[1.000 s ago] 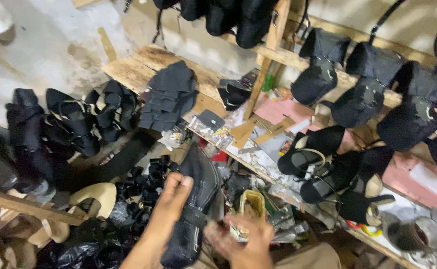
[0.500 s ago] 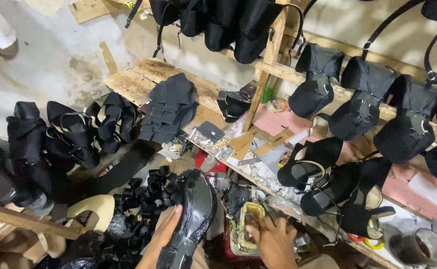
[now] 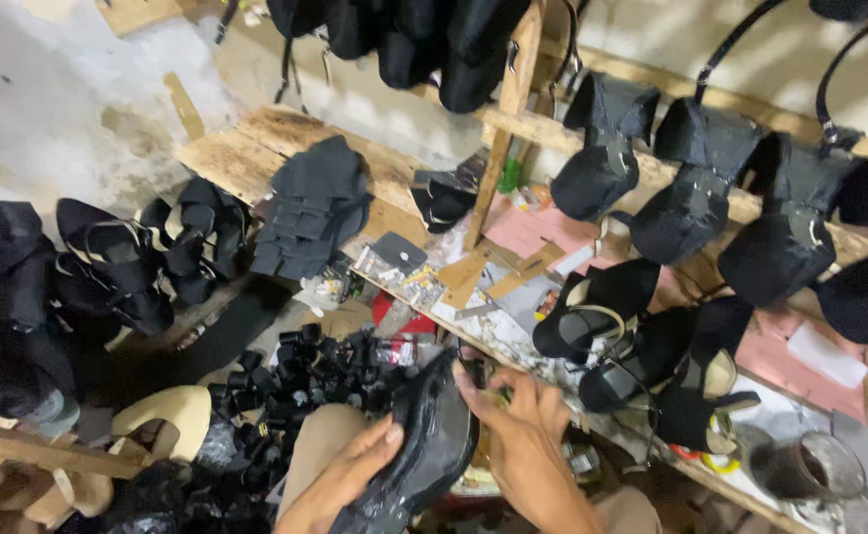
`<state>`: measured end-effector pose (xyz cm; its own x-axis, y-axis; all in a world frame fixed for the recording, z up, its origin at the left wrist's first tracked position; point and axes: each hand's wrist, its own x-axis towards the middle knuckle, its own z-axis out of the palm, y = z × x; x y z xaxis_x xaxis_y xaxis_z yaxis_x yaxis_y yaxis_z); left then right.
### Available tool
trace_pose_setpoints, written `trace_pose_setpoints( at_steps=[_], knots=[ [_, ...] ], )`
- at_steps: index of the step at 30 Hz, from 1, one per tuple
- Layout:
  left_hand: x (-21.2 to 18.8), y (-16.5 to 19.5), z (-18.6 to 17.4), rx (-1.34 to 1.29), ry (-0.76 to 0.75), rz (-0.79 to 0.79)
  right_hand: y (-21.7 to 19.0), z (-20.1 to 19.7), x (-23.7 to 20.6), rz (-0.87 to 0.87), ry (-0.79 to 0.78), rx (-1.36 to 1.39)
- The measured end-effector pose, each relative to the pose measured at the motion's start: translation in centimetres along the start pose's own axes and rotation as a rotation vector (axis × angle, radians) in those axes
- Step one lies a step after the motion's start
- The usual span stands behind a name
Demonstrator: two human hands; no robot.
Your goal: The person sits on the floor and applies a brown adhesive to the heel and sole edges of black high-heeled shoes using a small brush. They handle several shoes one at a time, rotating each to coat different areas, and place finished shoes on a nearby wooden rack.
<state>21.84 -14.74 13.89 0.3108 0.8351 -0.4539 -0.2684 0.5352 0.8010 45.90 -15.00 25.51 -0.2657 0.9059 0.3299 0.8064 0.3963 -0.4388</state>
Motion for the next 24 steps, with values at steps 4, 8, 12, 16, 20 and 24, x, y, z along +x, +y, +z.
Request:
trace_pose_setpoints(
  at_steps=[4,8,12,16,20,24],
  knots=[
    [-0.3,2.5,1.9,-0.184,0.198,0.02,-1.0,2.6,-1.4,-0.254,0.003,-0.157],
    [-1.2,5.1,4.1,-0.195,0.128,0.116,-0.5,5.3,-3.8,-0.255,0.107,-0.066],
    [-1.6,7.0,6.1,-0.195,0.346,0.239,0.2,6.2,-5.0,-0.455,0.248,-0.029],
    [-1.3,8.0,9.3,-0.283,0.448,0.461,-0.6,5.0,-4.6,-0.039,0.327,0.693],
    [0.4,9.5,15.5,0.049,0.527,0.676,-0.9,1.2,-3.3,0.021,0.517,0.727],
    [0.6,9.9,22.1,-0.026,0.349,0.521,-0.7,-5.0,-3.9,0.082,0.633,0.939]
  ],
)
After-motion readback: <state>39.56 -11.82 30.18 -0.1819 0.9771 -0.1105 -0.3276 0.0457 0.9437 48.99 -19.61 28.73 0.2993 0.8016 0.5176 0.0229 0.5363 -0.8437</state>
